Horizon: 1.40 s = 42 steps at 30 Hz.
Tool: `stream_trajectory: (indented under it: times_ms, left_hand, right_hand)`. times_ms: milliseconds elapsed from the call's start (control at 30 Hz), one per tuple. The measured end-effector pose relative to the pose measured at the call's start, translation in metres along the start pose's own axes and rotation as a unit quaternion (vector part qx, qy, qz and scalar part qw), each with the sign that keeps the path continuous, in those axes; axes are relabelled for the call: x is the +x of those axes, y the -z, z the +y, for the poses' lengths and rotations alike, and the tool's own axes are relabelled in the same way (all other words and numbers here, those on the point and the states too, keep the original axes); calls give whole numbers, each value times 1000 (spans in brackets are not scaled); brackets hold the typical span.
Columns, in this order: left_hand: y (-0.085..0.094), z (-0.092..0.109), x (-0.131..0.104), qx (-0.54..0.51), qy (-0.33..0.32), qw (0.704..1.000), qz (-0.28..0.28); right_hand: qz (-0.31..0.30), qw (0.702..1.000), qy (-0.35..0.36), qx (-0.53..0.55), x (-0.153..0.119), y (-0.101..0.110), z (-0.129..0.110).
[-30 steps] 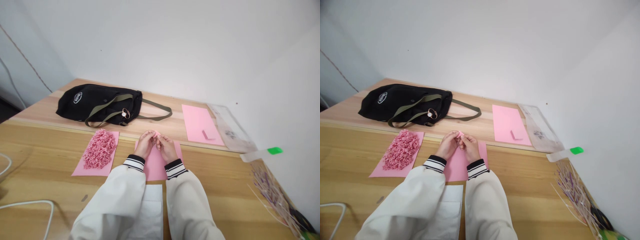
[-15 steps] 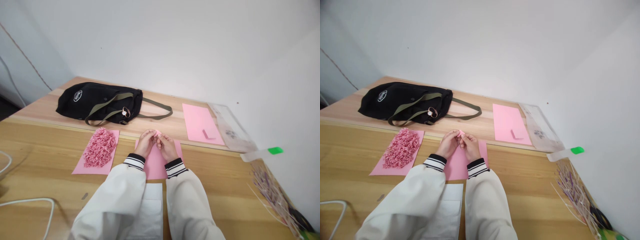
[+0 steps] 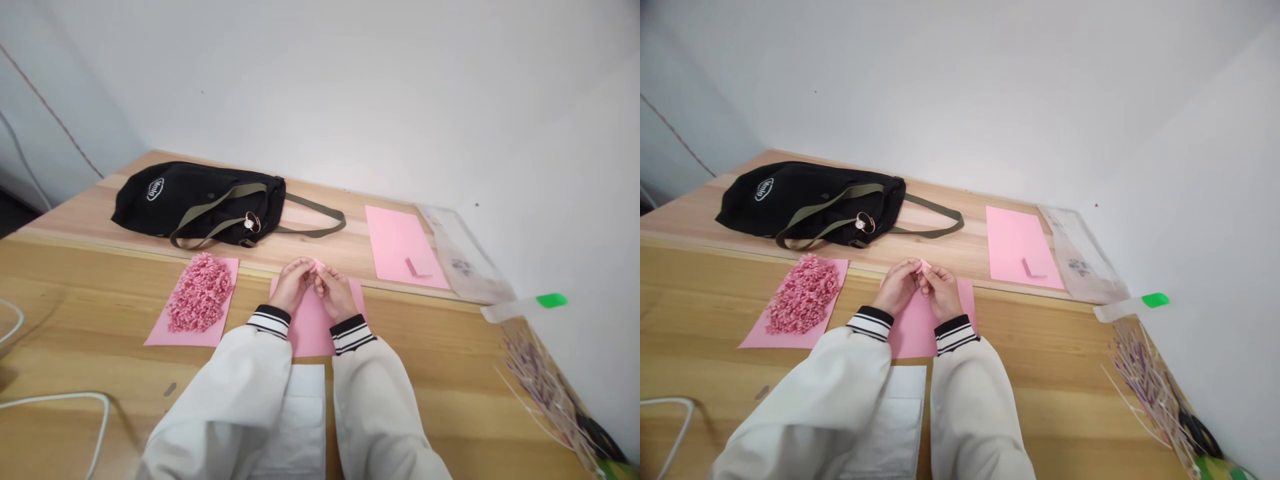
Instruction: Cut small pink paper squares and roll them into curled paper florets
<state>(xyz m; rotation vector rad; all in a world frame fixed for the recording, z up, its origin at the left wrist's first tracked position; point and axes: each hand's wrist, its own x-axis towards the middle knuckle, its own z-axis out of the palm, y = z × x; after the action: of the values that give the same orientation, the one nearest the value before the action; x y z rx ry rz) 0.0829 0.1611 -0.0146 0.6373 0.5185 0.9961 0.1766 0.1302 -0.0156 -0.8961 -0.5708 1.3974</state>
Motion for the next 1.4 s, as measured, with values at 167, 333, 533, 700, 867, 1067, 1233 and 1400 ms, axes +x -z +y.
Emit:
stream_trajectory:
  times_ms: [167,333,533,700,867,1067,1233,1400]
  left_hand:
    - [2,-2,2,-2,-2,1000,-10]
    - [4,-4,3,-4,-10,1000,-4]
    - [4,-4,3,4,-12,1000,-7]
    - [2,-3,1,10,-9,1000,-23]
    - [3,-3,1,11,-10,1000,-19]
    - [5,-4,2,15,-8,1000,-17]
    - [4,-3,2,9,-5,1000,-14]
    - [2,-2,1,7,-5,1000,-9]
  right_hand:
    - [-4,1000,-2,12,1,2,1]
    - [-12,1000,1,13,1,3,1]
    - [-13,1000,4,17,0,3,0]
    - [-16,1000,9,15,0,3,0]
    - [-11,1000,7,12,0,3,0]
    - [-14,1000,3,9,-1,2,0]
    - [-7,1000,-1,9,-2,1,-2]
    - [-14,1000,1,15,-2,0,-3]
